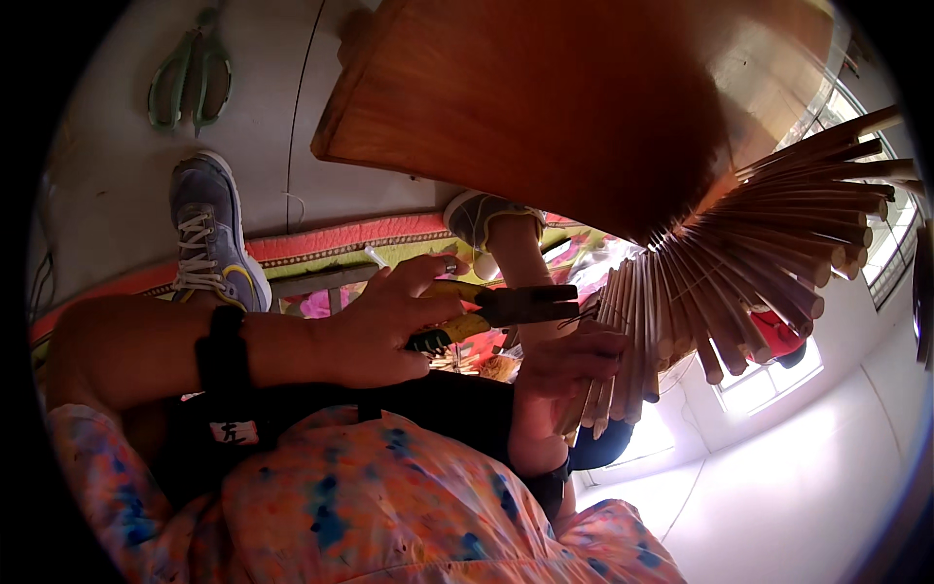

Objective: The person weaves together thin wooden sticks using string to create a circular mat, using a binder clip to hold pieces in place and pliers to trim the ends.

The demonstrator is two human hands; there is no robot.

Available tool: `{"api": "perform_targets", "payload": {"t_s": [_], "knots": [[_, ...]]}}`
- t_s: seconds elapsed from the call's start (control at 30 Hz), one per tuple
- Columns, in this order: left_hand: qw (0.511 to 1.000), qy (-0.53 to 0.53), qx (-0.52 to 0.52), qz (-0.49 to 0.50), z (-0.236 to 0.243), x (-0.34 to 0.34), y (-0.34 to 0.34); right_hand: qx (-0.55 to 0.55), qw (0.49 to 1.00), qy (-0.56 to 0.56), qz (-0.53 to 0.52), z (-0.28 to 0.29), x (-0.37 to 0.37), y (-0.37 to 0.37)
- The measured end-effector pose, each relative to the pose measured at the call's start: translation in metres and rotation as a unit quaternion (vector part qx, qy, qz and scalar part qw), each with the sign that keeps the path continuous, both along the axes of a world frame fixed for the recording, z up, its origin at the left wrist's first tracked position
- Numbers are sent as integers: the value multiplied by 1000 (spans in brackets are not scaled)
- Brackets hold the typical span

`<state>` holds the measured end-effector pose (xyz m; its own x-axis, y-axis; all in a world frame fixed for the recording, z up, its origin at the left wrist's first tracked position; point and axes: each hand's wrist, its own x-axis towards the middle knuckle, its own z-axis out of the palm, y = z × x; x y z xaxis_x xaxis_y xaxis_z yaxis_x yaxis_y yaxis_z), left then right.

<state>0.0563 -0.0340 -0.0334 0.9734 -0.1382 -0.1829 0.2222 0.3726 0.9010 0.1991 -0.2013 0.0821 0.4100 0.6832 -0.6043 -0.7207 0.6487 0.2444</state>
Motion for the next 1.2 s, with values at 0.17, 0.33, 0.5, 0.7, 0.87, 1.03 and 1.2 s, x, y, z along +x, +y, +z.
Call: {"api": "perform_targets", "payload": {"t_s": [0.17,0.33,0.5,0.7,0.87,1.03,1.2], "knots": [[980,6,-186,-72,1,11,-4,8,998,-36,55,-5,8,-12],[917,35,-375,-134,1,18,-3,-43,998,-19,48,3,0,19],[891,69,-421,-156,7,21,8,-67,997,-13,46,6,-3,30],[883,88,-430,-165,13,29,21,-94,994,2,58,8,-6,38],[898,99,-391,-175,13,27,18,15,988,-138,66,-21,-14,31],[946,57,-306,-92,9,18,3,-234,967,-63,78,-5,-23,40],[974,92,-204,-40,7,19,2,-231,957,-142,100,-22,-34,38]]}}
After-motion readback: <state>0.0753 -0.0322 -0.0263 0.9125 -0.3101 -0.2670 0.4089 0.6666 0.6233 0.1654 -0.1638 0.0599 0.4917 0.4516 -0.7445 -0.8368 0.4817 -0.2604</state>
